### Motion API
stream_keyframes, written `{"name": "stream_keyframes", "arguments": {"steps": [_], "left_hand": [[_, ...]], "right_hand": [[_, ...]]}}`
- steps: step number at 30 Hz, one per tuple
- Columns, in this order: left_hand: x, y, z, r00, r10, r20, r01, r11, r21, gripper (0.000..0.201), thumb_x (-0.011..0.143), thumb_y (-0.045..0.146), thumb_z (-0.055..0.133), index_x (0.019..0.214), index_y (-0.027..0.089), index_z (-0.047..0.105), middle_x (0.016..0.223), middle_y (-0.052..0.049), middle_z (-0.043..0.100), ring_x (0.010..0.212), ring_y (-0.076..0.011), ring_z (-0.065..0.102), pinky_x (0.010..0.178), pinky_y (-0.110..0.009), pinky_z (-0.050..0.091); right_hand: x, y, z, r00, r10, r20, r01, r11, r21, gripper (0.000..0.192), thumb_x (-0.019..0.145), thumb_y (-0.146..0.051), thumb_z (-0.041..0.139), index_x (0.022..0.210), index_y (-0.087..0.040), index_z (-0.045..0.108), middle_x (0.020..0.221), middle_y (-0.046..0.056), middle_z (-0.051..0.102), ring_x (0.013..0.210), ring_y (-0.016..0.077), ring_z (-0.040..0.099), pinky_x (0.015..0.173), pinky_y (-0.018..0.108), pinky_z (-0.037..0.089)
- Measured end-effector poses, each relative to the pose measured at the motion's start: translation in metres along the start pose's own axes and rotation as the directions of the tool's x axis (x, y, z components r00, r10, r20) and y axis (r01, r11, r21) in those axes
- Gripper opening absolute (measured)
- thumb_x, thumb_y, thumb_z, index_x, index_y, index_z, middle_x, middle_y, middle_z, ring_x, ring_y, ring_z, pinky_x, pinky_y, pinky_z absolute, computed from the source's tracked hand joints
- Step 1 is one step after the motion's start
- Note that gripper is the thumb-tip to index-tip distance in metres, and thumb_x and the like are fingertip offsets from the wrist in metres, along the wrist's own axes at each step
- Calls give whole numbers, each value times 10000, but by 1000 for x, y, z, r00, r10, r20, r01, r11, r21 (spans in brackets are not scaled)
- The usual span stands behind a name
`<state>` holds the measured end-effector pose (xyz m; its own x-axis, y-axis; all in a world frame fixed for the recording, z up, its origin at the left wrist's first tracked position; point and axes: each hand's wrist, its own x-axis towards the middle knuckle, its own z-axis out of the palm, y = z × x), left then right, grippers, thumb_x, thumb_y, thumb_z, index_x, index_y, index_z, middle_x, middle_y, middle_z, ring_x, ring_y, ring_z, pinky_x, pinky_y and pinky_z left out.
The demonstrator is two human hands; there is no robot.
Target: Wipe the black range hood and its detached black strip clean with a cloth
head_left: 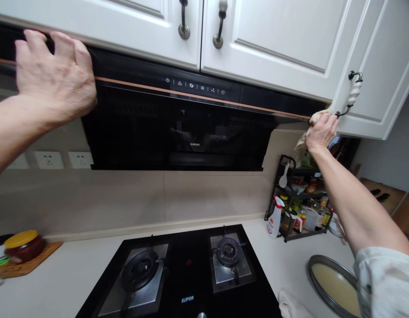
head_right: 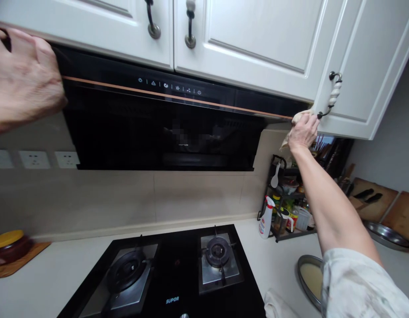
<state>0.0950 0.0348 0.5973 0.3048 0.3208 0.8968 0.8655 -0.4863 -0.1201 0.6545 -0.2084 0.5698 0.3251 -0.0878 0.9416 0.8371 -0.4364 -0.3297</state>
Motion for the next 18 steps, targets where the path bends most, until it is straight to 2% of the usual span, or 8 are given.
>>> {"name": "stream_keyframes", "arguments": {"steps": [3,5,7,9,12,14,18], "left_hand": [[3,-9,9,996,11,-87,-23,991,-136,742,1041,410,-85,1550,-95,105,1658,-291,70,1502,-522,65,1121,-752,179],[5,-14,14,995,8,-97,-25,984,-176,753,1044,481,-12,1586,-29,97,1689,-240,60,1518,-499,49,1152,-733,140],[8,-18,18,994,5,-108,-25,981,-192,802,1031,533,24,1593,-33,116,1689,-241,77,1519,-507,48,1164,-727,115],[10,-19,21,992,16,-128,-41,981,-192,850,1014,543,47,1575,-86,160,1667,-289,110,1507,-539,61,1148,-746,123],[11,-20,24,986,27,-164,-58,980,-191,819,1001,503,81,1584,-62,189,1660,-294,144,1506,-546,80,1113,-781,150],[11,-20,25,983,34,-179,-67,981,-180,802,1003,488,77,1586,-51,189,1657,-289,160,1505,-543,87,1105,-789,149],[11,-19,23,988,28,-154,-52,986,-156,811,1009,466,27,1565,-104,183,1637,-316,152,1485,-538,115,1122,-755,140]], "right_hand": [[-7,-9,8,997,44,-66,-44,999,6,349,939,-311,403,1239,-174,515,1338,272,469,1226,363,350,1007,598,301],[-10,-13,13,996,11,-92,-12,1000,-6,308,960,-298,372,1180,-178,550,1282,270,497,1204,350,374,989,578,325],[-12,-17,16,993,-64,-94,60,997,-52,313,989,-304,330,1119,-189,589,1220,262,529,1169,337,410,957,544,362],[-14,-22,18,986,-128,-107,112,983,-147,367,1007,-302,285,1060,-174,625,1138,271,558,1112,329,457,901,509,401],[-19,-37,22,955,-260,-140,212,934,-286,436,1025,-272,244,1023,-132,657,1032,265,587,1031,311,516,834,465,442],[-26,-53,25,924,-353,-150,289,898,-333,450,1035,-243,233,1042,-108,662,993,236,597,999,294,546,825,449,462],[-44,-95,30,873,-471,-127,405,845,-350,470,1047,-199,213,1083,-72,664,956,192,610,962,275,587,823,437,491]]}}
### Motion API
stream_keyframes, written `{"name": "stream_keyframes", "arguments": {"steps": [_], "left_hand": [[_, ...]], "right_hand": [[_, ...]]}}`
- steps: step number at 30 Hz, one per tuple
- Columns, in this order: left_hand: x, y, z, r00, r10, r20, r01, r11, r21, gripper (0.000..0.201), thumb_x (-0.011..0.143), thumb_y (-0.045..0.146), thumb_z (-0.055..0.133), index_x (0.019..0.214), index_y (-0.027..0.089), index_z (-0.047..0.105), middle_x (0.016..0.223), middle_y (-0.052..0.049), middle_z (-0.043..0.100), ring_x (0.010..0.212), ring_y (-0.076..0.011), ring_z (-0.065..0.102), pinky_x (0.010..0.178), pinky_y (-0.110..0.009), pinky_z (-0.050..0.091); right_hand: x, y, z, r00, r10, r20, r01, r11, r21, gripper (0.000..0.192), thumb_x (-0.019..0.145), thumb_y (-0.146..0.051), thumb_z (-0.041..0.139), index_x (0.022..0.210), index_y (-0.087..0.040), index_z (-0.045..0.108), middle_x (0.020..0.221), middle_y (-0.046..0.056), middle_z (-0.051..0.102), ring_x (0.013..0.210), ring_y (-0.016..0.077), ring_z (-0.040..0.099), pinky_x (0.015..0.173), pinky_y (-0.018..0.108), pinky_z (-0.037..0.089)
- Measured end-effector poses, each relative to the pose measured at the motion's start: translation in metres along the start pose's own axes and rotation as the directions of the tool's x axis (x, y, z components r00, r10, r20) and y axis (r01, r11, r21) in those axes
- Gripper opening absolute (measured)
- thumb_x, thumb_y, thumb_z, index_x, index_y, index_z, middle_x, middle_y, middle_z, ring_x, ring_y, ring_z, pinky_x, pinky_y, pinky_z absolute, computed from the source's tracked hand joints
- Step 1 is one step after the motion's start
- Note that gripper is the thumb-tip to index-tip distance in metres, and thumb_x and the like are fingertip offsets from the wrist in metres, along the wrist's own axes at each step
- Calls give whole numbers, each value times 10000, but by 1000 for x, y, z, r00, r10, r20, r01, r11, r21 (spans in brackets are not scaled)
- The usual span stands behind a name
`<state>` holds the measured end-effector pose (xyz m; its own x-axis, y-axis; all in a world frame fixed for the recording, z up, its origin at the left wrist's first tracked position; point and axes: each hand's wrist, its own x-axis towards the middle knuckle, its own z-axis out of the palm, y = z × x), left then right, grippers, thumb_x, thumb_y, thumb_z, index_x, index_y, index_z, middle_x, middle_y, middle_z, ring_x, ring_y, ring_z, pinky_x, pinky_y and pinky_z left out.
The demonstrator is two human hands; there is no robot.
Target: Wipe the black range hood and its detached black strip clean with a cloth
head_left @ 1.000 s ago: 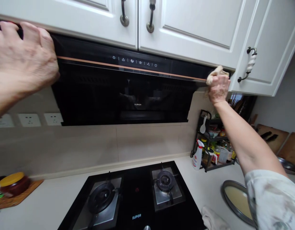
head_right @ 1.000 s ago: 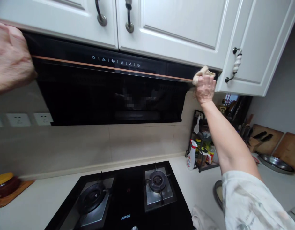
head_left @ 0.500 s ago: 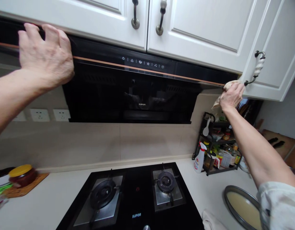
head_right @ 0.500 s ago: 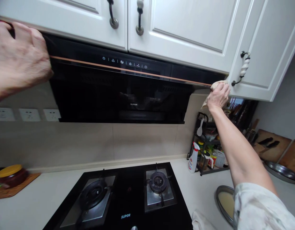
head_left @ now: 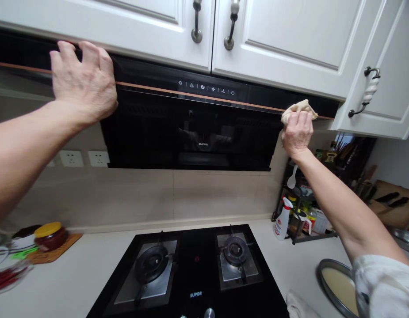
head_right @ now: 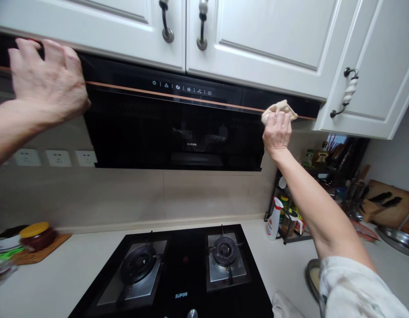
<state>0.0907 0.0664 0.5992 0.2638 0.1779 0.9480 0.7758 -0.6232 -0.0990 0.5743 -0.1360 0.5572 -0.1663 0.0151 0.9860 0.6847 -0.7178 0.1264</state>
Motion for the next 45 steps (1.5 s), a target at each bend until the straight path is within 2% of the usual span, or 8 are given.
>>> {"name": "stream_keyframes", "arguments": {"steps": [9,14,17,26,32,35,41,45], "left_hand": [[3,-3,0,998,-31,50,29,998,50,669,976,220,184,1589,-47,158,1648,-265,151,1473,-469,151,1113,-740,199],[4,-7,0,998,-24,50,18,995,103,638,967,150,229,1569,-51,172,1618,-289,193,1450,-452,200,1092,-733,242],[5,-8,-1,997,-17,75,7,990,141,621,967,127,220,1558,-59,191,1601,-301,220,1428,-446,241,1078,-702,278],[4,-10,-5,995,-24,96,8,986,167,620,981,151,179,1567,-52,184,1590,-308,239,1405,-463,259,1076,-671,278],[5,-13,-3,994,-41,97,29,992,122,629,984,164,206,1578,-39,174,1605,-294,214,1432,-455,221,1103,-690,242],[5,-15,-3,994,-23,104,12,995,103,626,988,169,182,1574,-51,166,1601,-307,200,1427,-456,207,1086,-707,235],[3,-12,-9,992,-44,117,38,998,54,649,980,227,190,1582,-13,161,1619,-243,213,1406,-409,232,1119,-661,222],[3,-10,-8,993,-31,110,20,995,100,657,954,190,190,1563,-55,187,1600,-286,229,1391,-446,249,1073,-676,260]], "right_hand": [[17,-99,-30,967,-245,71,222,946,237,431,1070,-236,270,1151,-102,671,1005,180,652,962,258,610,842,419,493],[4,-175,-54,830,-542,-133,543,730,416,385,1072,-226,314,1109,-99,675,1009,172,678,948,230,623,818,385,493],[6,-226,-75,770,-580,-266,630,623,463,359,1069,-214,338,1216,-99,646,1176,206,669,1057,243,628,860,393,504],[87,-328,-105,921,-367,-131,369,715,594,533,1046,-258,258,1504,-117,489,1500,229,491,1387,352,479,1081,558,444],[90,-326,-104,902,-425,-75,373,680,631,696,957,-136,102,1566,-139,440,1519,154,501,1483,310,333,1137,595,367],[83,-296,-88,944,-322,-70,295,729,618,665,921,-148,213,1537,-63,446,1501,193,512,1456,346,299,1106,632,359],[53,-215,-61,987,-77,-139,137,858,495,545,1027,-290,299,1394,1,577,1449,309,504,1321,374,476,1040,585,418],[36,-204,-60,987,-49,-154,117,873,474,521,1030,-284,315,1376,-22,601,1450,296,513,1307,357,505,1027,547,438]]}}
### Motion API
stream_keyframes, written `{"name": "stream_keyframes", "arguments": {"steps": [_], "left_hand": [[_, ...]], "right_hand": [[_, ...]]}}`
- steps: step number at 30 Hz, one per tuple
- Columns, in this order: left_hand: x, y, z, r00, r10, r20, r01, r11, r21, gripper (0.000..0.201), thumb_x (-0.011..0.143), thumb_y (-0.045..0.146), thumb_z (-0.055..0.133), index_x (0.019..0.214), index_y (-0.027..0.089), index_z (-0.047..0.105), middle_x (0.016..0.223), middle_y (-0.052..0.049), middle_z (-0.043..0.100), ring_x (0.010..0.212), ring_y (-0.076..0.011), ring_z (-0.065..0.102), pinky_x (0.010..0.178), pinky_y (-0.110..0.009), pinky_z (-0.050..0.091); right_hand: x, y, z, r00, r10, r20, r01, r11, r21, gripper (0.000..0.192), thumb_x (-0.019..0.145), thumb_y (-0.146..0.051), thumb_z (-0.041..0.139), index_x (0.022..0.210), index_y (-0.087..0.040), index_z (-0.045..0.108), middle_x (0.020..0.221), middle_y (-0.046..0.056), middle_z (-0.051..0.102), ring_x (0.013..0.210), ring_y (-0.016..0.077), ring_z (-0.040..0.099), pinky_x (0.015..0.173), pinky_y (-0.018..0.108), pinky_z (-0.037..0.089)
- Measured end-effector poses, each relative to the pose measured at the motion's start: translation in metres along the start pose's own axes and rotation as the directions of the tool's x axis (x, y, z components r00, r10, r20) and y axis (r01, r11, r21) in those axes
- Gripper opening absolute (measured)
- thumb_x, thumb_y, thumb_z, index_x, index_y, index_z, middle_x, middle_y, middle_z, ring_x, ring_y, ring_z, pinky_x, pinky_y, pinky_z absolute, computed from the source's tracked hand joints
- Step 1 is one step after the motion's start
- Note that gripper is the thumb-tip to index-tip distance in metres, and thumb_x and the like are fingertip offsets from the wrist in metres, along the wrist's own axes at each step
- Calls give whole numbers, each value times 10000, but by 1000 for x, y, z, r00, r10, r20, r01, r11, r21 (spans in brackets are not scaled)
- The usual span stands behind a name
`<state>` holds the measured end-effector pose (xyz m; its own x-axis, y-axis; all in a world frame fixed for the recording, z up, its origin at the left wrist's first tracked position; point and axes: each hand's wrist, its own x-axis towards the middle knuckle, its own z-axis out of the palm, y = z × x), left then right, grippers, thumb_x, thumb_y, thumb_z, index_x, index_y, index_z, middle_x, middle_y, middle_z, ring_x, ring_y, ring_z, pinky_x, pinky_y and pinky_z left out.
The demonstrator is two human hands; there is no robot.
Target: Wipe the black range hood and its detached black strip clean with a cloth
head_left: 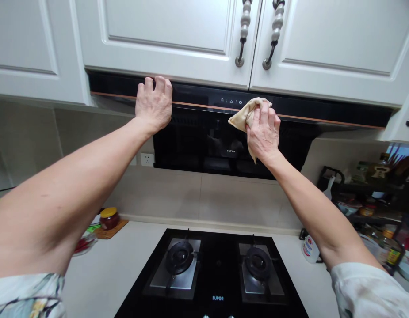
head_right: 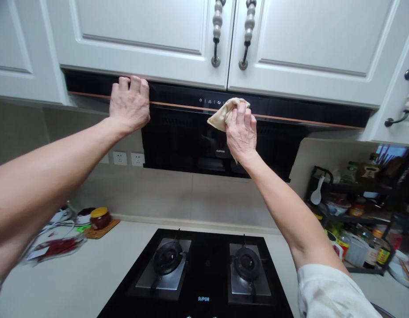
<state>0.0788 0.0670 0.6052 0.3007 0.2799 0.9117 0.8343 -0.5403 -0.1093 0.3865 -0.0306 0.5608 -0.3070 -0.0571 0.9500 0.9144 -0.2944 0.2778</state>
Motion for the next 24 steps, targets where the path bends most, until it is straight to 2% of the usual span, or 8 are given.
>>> {"name": "stream_keyframes", "arguments": {"steps": [5,9,13,17,21,24], "left_hand": [[1,-3,4,1000,20,-20,-20,1000,-11,649,954,186,217,1566,-31,188,1612,-280,226,1409,-437,232,1084,-682,251],[0,-10,6,999,39,-21,-39,999,5,670,939,191,268,1576,-3,200,1602,-270,252,1427,-428,257,1107,-663,272],[-7,-29,12,996,87,-16,-88,995,-36,756,887,215,361,1612,74,200,1637,-244,228,1525,-400,166,1160,-617,276],[-29,-57,20,992,125,-15,-126,989,-82,788,874,224,408,1628,142,196,1666,-217,218,1562,-378,135,1190,-595,265],[-62,-79,20,993,104,49,-104,995,-1,833,808,143,466,1609,103,241,1653,-254,233,1527,-414,210,1159,-613,321],[-87,-86,15,994,63,88,-67,997,48,873,764,113,520,1600,132,270,1638,-255,265,1484,-438,270,1119,-653,354]], "right_hand": [[10,-35,11,1000,-6,14,5,995,96,496,1007,-235,347,1388,-50,604,1458,273,527,1341,359,487,1072,557,413],[29,-76,24,997,-56,56,44,981,187,504,990,-190,351,1409,-19,574,1484,291,495,1372,359,478,1106,558,393],[45,-121,39,992,-107,65,88,964,251,503,986,-169,361,1429,-16,544,1500,300,475,1391,345,475,1124,533,389],[60,-162,52,988,-149,44,129,944,302,505,1001,-181,344,1459,-53,517,1484,279,503,1381,328,487,1120,535,399],[78,-196,59,975,-205,85,163,921,354,503,1010,-189,341,1453,-22,511,1494,298,480,1387,325,482,1138,521,393],[94,-222,63,963,-244,111,183,901,392,511,1008,-177,340,1460,0,500,1504,308,461,1407,334,462,1148,526,387]]}}
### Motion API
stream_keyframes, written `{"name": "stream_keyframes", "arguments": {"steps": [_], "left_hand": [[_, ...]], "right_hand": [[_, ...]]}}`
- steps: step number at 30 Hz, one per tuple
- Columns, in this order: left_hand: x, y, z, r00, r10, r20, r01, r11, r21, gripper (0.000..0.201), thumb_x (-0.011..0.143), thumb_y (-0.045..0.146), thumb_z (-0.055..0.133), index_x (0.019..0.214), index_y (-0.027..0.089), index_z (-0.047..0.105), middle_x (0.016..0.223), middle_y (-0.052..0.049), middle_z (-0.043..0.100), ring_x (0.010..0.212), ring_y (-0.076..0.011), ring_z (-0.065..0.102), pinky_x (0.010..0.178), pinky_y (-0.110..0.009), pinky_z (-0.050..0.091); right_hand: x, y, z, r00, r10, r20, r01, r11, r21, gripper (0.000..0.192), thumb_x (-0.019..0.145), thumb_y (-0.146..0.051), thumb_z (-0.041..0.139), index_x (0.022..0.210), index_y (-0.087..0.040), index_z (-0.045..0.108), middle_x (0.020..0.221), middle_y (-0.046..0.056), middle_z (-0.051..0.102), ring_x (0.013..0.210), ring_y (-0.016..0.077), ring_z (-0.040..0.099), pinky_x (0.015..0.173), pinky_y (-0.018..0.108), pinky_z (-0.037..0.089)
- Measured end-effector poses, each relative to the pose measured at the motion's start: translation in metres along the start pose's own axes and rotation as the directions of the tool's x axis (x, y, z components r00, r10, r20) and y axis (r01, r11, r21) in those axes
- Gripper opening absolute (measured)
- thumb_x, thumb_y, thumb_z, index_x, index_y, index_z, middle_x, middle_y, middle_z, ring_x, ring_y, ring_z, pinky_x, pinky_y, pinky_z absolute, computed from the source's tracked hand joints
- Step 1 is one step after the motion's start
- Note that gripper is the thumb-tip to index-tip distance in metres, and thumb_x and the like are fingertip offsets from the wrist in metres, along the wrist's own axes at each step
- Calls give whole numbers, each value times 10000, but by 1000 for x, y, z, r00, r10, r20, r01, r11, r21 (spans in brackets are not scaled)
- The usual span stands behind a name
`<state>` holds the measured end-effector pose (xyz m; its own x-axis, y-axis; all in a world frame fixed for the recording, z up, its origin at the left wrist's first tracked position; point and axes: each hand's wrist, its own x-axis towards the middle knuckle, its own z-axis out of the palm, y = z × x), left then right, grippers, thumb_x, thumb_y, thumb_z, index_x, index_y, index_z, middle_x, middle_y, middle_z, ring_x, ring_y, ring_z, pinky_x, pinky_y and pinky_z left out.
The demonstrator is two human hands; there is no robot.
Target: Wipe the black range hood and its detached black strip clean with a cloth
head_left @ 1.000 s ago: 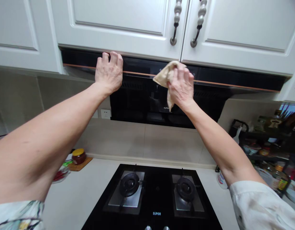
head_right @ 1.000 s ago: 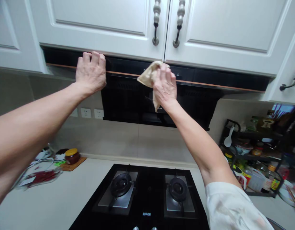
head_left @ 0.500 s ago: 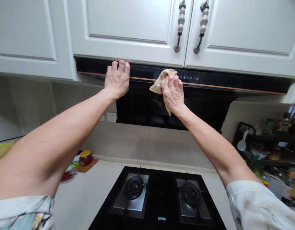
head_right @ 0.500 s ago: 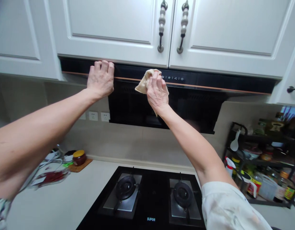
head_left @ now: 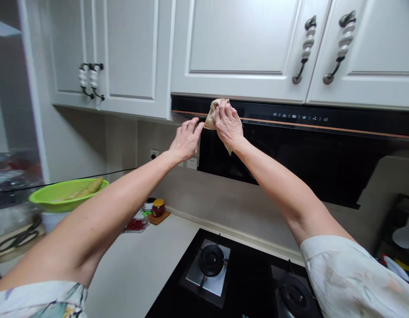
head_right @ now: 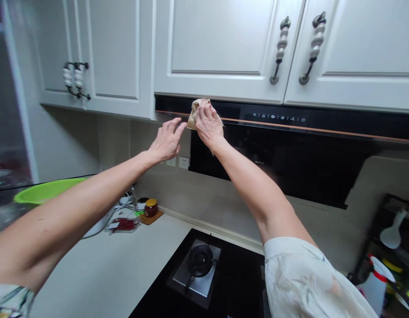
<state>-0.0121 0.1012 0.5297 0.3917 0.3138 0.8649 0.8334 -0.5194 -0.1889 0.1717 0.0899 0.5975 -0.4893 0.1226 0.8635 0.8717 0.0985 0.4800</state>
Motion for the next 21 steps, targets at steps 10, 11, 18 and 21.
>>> {"name": "stream_keyframes", "arguments": {"steps": [10,11,18,21], "left_hand": [[-49,-12,-13,991,-16,132,-2,991,132,648,815,100,529,1462,110,490,1554,-246,404,1372,-402,421,1040,-573,443],[-52,-14,-12,991,-22,132,4,991,136,631,818,101,528,1449,111,503,1538,-245,423,1351,-399,442,1028,-568,451],[-68,-23,-5,993,-50,110,41,996,78,593,823,91,515,1409,170,562,1492,-222,477,1328,-388,473,1015,-574,462],[-69,-21,-1,993,-86,84,84,996,29,588,826,96,502,1404,182,569,1484,-212,478,1330,-381,470,1020,-580,461]], "right_hand": [[78,-75,35,964,-165,210,150,985,83,555,990,-69,208,1484,49,433,1549,310,392,1484,314,360,1175,523,345],[84,-81,37,956,-185,227,169,982,89,553,994,-71,201,1483,40,436,1553,305,390,1489,305,354,1177,520,340],[88,-90,41,924,-258,281,243,966,87,569,1008,-58,159,1494,-29,454,1612,264,329,1523,243,312,1212,491,283],[63,-78,33,924,-276,265,261,961,90,572,1011,-72,176,1521,-58,434,1636,249,301,1527,250,310,1214,518,282]]}}
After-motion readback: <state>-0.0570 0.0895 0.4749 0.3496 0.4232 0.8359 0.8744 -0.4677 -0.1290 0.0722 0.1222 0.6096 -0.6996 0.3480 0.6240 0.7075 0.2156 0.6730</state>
